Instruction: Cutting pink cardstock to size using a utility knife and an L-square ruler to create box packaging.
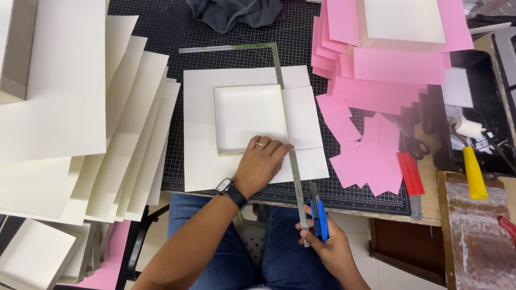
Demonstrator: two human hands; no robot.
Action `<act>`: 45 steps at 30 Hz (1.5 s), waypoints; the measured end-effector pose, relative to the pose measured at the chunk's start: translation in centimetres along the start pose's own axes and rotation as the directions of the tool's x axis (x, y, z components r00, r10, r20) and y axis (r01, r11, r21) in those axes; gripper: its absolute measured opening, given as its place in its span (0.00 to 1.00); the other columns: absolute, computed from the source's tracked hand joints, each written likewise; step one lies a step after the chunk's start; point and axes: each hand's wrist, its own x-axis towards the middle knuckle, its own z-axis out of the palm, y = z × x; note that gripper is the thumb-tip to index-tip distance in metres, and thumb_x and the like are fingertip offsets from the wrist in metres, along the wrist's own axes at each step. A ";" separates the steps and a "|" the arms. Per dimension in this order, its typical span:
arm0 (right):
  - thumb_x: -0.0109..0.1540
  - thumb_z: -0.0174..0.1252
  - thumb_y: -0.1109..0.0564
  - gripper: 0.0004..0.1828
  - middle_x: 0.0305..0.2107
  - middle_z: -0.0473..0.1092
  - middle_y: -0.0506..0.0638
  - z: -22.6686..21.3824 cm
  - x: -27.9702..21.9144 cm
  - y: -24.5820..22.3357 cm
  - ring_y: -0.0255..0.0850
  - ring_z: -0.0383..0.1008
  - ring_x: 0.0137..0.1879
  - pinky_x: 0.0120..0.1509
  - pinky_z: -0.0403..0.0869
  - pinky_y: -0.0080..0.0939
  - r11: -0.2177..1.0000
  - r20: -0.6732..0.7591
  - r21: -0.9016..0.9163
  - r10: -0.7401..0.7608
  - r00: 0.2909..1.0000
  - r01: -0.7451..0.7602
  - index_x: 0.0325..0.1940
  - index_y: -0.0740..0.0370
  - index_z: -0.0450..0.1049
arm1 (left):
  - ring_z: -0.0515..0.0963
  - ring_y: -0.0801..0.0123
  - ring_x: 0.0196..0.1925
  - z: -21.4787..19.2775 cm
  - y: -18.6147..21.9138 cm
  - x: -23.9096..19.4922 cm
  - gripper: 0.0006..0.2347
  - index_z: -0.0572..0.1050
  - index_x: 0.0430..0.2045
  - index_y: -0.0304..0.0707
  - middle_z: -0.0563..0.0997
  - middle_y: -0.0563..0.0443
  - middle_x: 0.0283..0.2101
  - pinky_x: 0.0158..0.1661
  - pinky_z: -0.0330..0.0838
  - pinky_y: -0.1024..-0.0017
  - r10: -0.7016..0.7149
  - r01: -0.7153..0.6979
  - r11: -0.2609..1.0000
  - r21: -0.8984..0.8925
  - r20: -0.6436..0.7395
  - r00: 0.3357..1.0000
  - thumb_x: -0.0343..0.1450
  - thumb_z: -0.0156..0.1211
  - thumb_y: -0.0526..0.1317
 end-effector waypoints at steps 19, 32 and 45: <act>0.57 0.66 0.51 0.32 0.42 0.84 0.45 -0.2 -0.3 -2.5 0.32 0.80 0.42 0.50 0.78 0.33 0.960 -0.117 -0.265 0.057 0.992 -0.086 0.67 0.44 0.75 | 0.74 0.52 0.45 -0.5 -0.3 -0.3 0.11 0.83 0.42 0.51 0.78 0.48 0.47 0.55 0.65 0.52 0.081 -0.087 0.992 -0.092 -0.069 0.994 0.73 0.61 0.51; 0.65 0.41 0.35 0.36 0.67 0.65 0.41 1.9 2.6 -7.3 0.57 0.82 0.40 0.32 0.76 0.60 0.492 -0.087 -0.870 -0.132 0.987 -0.011 0.78 0.32 0.45 | 0.75 0.54 0.44 -0.3 -0.5 -0.3 0.12 0.85 0.37 0.48 0.78 0.49 0.45 0.57 0.65 0.51 0.072 -0.088 0.988 -0.130 -0.122 0.990 0.72 0.63 0.52; 0.66 0.45 0.41 0.35 0.68 0.64 0.45 3.0 3.7 -6.5 0.60 0.80 0.45 0.37 0.76 0.66 0.465 -0.067 -0.884 -0.209 0.976 0.038 0.78 0.35 0.46 | 0.76 0.53 0.45 -0.1 -0.7 -0.6 0.13 0.85 0.36 0.47 0.80 0.48 0.47 0.59 0.65 0.50 0.064 -0.085 0.985 -0.149 -0.135 0.989 0.72 0.62 0.54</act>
